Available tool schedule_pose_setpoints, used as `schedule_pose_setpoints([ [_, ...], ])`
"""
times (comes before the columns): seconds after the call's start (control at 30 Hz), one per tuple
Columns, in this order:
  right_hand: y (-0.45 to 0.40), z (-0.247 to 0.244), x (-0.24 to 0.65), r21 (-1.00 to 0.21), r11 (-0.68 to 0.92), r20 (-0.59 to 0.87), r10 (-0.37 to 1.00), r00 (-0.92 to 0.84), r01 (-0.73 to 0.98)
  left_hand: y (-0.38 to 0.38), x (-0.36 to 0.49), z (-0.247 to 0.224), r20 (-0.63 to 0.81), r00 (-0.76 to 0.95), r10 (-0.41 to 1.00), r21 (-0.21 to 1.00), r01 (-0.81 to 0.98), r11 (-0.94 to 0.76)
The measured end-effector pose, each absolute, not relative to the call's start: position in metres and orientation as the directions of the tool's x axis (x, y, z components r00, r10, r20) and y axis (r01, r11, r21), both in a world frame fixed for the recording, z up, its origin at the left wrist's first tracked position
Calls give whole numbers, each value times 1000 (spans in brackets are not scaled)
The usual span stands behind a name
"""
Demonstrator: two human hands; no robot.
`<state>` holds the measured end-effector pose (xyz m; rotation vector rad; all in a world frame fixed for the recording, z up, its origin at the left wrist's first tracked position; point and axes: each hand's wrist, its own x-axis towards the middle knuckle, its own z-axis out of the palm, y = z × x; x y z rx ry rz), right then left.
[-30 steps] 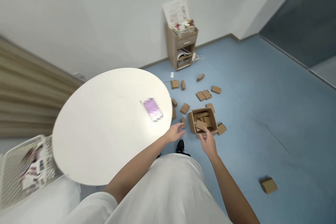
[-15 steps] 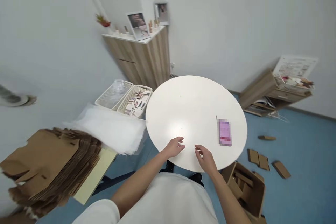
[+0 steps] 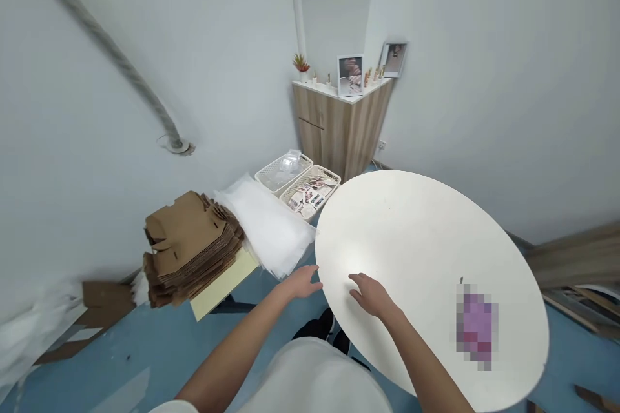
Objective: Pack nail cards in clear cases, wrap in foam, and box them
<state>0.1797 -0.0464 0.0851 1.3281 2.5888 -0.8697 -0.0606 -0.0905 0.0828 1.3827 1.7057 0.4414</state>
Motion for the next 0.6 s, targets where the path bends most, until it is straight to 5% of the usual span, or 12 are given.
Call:
schedule_pose_setpoints([
  [0.43,29,79,117,-483,541,-300,636,-711,688,-19,-112,83,-224,-217,950,750,584,310],
  [0.6,81,73,64,-524,511,-197,706,-680,682,44,-141,65,-321,-273,907,816,407,411],
])
